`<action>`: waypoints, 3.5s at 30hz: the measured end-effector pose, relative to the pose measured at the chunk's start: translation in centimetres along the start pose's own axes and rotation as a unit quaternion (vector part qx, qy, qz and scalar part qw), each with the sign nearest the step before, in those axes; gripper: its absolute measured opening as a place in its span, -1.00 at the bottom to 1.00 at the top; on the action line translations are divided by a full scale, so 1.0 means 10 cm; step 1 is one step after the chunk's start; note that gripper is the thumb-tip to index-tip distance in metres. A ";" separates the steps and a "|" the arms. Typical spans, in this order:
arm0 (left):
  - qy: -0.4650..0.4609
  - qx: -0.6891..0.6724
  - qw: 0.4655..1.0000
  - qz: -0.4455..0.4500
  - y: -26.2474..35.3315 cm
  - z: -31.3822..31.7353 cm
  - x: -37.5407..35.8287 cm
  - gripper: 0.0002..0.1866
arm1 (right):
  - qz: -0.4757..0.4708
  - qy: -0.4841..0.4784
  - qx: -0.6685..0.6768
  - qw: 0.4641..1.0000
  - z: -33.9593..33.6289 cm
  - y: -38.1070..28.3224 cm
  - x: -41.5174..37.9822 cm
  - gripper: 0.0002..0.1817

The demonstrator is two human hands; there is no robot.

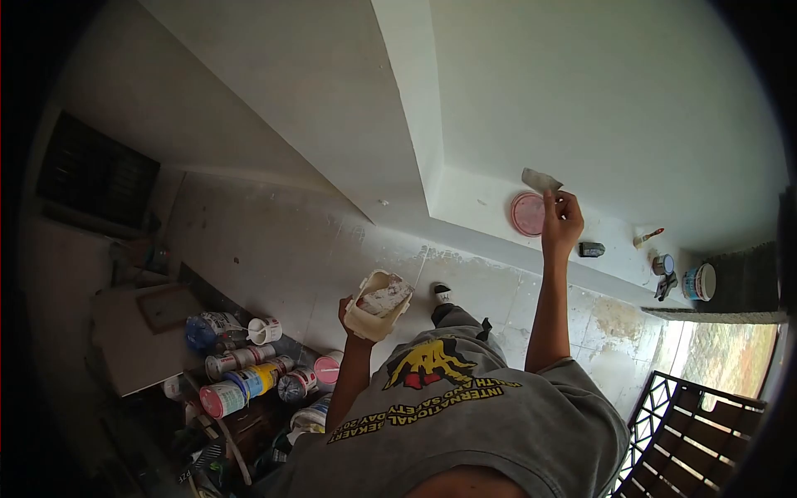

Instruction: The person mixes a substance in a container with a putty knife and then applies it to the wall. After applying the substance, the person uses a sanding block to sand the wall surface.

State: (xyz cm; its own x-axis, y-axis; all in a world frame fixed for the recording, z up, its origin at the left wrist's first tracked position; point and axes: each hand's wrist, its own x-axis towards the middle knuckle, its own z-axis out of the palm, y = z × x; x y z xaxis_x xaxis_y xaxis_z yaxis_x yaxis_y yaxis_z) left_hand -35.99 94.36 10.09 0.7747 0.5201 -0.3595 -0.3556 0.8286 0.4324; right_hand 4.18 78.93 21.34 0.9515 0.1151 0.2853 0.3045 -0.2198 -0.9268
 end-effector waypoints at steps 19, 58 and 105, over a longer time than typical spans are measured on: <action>0.009 -0.060 0.993 0.099 0.58 -0.87 0.63 -0.18 | 0.099 -0.017 0.226 0.969 2.10 0.07 -0.48 -0.72; 0.042 -0.178 0.927 0.329 5.56 -3.84 -0.31 -0.11 | 0.271 -0.470 0.437 0.717 7.41 -3.10 -3.29 -0.67; 0.050 -0.233 0.880 0.411 13.92 -7.51 0.39 -0.30 | 0.326 -0.626 0.369 0.605 16.31 -6.18 -7.28 -0.72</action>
State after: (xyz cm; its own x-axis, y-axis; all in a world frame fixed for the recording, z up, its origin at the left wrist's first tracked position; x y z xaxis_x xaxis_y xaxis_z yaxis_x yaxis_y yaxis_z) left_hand -121.70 227.31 6.81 0.1138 0.9796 -0.1659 -0.9683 0.1467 0.2022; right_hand -91.10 242.09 18.03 -0.0611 0.9818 -0.1800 -0.6586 -0.1752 -0.7318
